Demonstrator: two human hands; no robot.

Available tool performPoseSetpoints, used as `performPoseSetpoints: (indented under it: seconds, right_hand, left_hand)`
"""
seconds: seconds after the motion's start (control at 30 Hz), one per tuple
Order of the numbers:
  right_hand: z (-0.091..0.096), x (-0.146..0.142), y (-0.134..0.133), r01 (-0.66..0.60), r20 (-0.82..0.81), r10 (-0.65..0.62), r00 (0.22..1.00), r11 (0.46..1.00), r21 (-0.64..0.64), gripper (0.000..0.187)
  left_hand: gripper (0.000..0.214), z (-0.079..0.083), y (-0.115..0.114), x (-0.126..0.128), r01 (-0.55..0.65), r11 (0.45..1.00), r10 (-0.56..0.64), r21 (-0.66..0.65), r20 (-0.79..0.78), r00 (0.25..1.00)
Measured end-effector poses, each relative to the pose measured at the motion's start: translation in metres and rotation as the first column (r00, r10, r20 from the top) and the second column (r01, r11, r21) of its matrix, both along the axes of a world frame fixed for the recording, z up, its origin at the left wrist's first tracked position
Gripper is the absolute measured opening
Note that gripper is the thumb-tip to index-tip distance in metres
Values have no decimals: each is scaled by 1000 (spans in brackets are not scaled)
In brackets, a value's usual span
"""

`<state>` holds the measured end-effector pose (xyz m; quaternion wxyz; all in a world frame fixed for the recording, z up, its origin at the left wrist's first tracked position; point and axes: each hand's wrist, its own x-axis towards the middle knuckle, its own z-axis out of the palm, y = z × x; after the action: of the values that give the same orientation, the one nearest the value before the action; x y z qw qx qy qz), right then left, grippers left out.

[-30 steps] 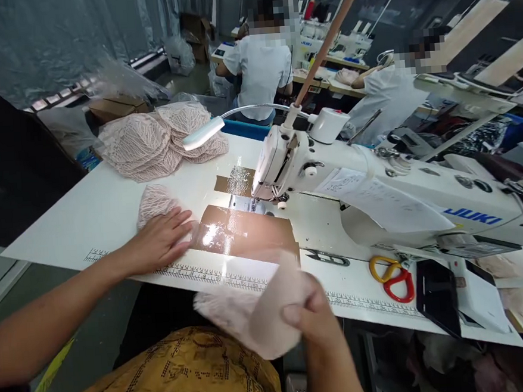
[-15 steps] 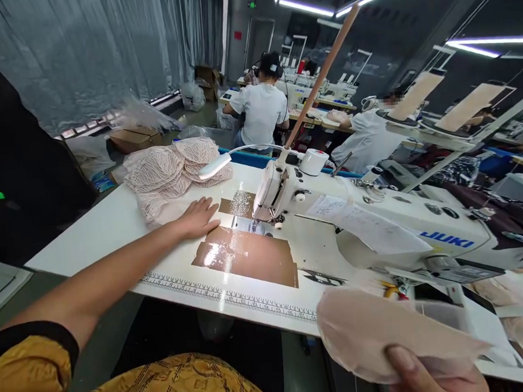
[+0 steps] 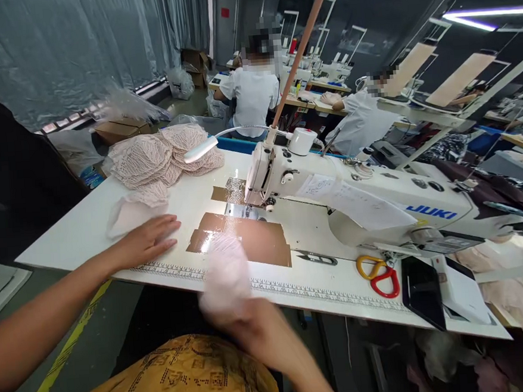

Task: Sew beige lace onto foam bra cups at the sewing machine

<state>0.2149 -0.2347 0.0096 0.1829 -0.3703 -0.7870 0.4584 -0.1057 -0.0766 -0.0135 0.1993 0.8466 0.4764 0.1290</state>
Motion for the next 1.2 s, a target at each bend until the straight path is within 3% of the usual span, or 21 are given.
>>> performPoseSetpoints:
  seconds: [0.1, 0.17, 0.23, 0.3, 0.33, 0.37, 0.4, 0.47, 0.53, 0.6, 0.63, 0.67, 0.73, 0.77, 0.8, 0.83, 0.87, 0.93, 1.0, 1.07, 1.2]
  right_hand:
    - [-15, -37, 33, -228, -37, 226, 973, 969, -97, 11]
    - [-12, -50, 42, -172, -58, 167, 984, 981, -90, 12]
    - [0, -52, 45, -11, -73, 10, 997, 1000, -3, 9]
    - [15, -46, 48, 56, -117, -39, 992, 987, 149, 5]
    - [22, -41, 49, 89, -144, -54, 988, 965, 249, 6]
    - [28, -34, 50, 146, -170, -89, 981, 921, 360, 9]
    - [32, -26, 50, 229, -206, -147, 967, 856, 464, 14]
    - [36, -10, 48, 430, -308, -301, 903, 665, 611, 22]
    - [33, 2, 45, 594, -414, -436, 799, 467, 655, 26]
    - [25, 7, 44, 687, -470, -526, 709, 362, 631, 26]
    - [19, 6, 45, 703, -453, -558, 696, 397, 591, 25]
    - [13, 3, 46, 690, -399, -570, 718, 509, 515, 22]
    - [1, -6, 50, 522, -258, -471, 844, 830, 195, 14]
    - [-5, -11, 52, 372, -230, -366, 902, 928, -19, 8]
    - [-9, -16, 54, 213, -253, -264, 931, 954, -211, 3]
    - [-13, -21, 54, 72, -313, -187, 931, 935, -347, 6]
    - [-16, -26, 55, -38, -383, -146, 912, 901, -432, 11]
    - [-19, -32, 56, -176, -499, -133, 856, 833, -524, 20]
    - [-20, -35, 57, -248, -564, -144, 813, 791, -560, 25]
    - [-18, -33, 58, -250, -593, -162, 789, 797, -550, 27]
    - [-18, -21, 58, -20, -552, -329, 766, 847, -532, 20]
  left_hand:
    - [68, 4, 2, -6, -81, 996, 81, 22, 25, 996]
    - [65, 13, -11, 2, -51, 997, 60, -58, 168, 984]
    - [70, 21, -33, 21, 173, 963, -85, -204, 380, 921]
    - [75, 25, -55, 45, 478, 810, -227, -339, 571, 789]
    - [61, 25, -64, 57, 573, 728, -257, -377, 624, 738]
    - [40, 23, -70, 66, 591, 705, -244, -391, 649, 721]
    - [26, 20, -75, 74, 556, 730, -206, -397, 647, 734]
    - [19, 12, -78, 79, 335, 871, -63, -360, 595, 802]
    - [17, 5, -77, 76, 87, 952, 93, -293, 547, 832]
    - [19, 3, -76, 70, 16, 947, 175, -322, 555, 813]
    - [23, 5, -77, 67, 75, 920, 179, -385, 583, 793]
    - [29, 7, -79, 65, 192, 868, 160, -459, 624, 765]
    - [36, 15, -84, 63, 498, 680, 93, -539, 736, 670]
    - [38, 19, -86, 63, 624, 580, 63, -524, 792, 607]
    - [46, 22, -87, 63, 702, 513, 41, -495, 830, 556]
    - [58, 24, -88, 64, 725, 504, 29, -469, 848, 529]
    - [71, 25, -87, 65, 699, 554, 17, -453, 845, 534]
    - [84, 24, -82, 68, 548, 725, -14, -418, 786, 618]
    - [86, 20, -74, 71, 436, 807, -28, -398, 712, 702]
    - [85, 16, -67, 75, 469, 741, -1, -481, 697, 717]
    - [50, 10, -63, 78, 570, 465, 184, -678, 704, 686]
